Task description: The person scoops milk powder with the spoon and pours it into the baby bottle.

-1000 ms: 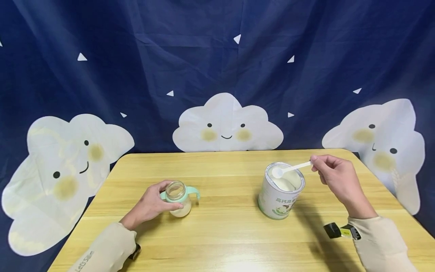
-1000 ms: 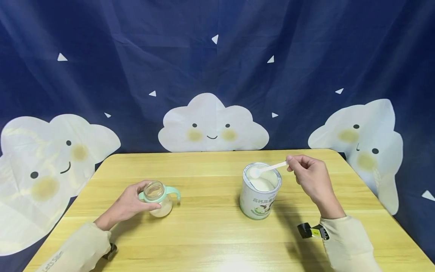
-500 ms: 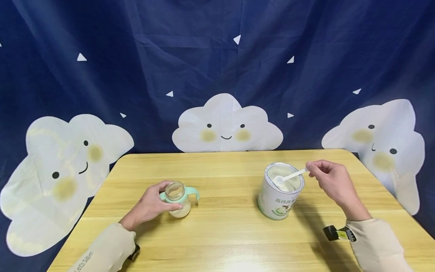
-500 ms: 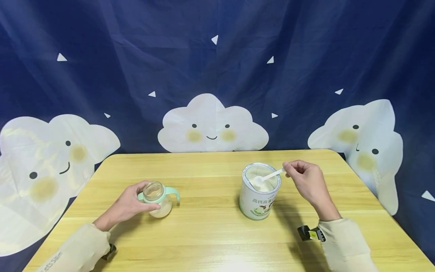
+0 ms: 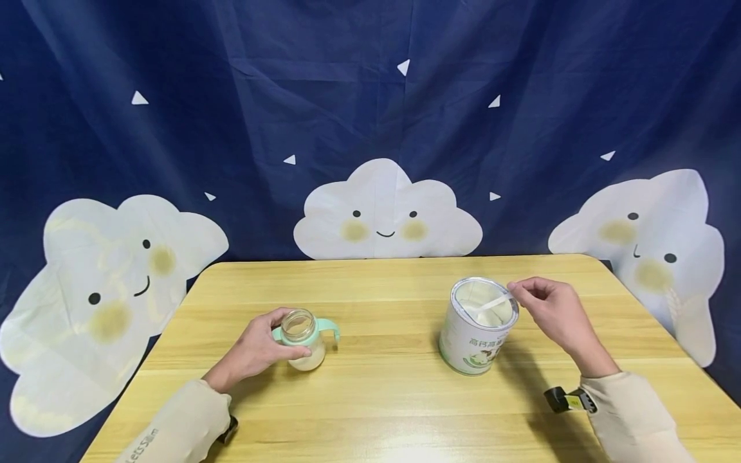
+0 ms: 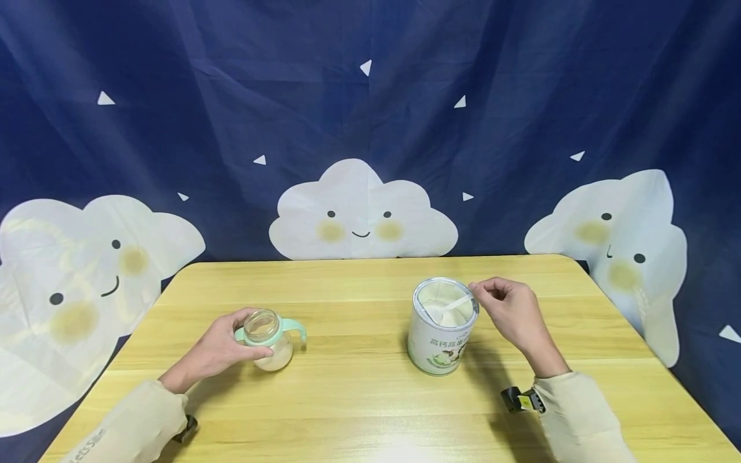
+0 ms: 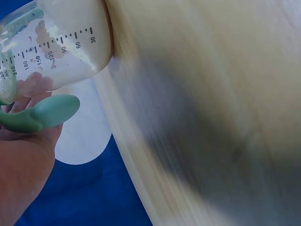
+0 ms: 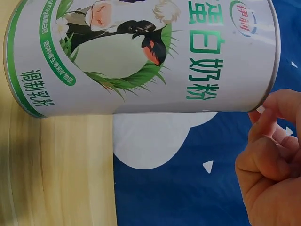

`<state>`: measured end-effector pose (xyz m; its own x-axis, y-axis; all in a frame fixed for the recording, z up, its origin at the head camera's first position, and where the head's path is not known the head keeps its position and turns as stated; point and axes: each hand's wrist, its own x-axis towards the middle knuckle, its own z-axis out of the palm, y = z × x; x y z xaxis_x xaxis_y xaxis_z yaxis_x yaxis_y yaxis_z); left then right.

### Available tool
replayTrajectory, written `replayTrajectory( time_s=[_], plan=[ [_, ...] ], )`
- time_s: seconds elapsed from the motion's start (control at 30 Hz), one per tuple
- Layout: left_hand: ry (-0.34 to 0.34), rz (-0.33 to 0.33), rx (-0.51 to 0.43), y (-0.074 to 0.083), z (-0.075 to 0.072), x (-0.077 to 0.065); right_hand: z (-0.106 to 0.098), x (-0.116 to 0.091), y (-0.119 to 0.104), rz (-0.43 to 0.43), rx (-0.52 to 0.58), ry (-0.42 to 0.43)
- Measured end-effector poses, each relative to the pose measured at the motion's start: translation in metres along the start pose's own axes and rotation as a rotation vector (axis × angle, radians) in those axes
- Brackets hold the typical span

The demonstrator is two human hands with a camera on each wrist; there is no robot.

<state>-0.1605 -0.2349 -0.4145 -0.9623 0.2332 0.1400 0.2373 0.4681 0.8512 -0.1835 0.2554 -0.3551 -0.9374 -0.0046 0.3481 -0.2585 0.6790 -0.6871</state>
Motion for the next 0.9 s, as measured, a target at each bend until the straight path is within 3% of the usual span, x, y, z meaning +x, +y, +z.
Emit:
replayTrajectory(
  time_s=[0.43, 0.7, 0.9],
  plan=[
    [-0.005, -0.005, 0.052, 0.003, -0.002, 0.002, 0.004, -0.001, -0.001, -0.008, 0.021, -0.014],
    [-0.019, -0.008, 0.126, 0.005, -0.003, 0.001, -0.005, -0.003, -0.003, 0.010, 0.010, -0.019],
    [-0.045, -0.012, 0.231, 0.016, -0.018, -0.002, -0.021, -0.004, 0.003, -0.042, -0.119, -0.067]
  ],
)
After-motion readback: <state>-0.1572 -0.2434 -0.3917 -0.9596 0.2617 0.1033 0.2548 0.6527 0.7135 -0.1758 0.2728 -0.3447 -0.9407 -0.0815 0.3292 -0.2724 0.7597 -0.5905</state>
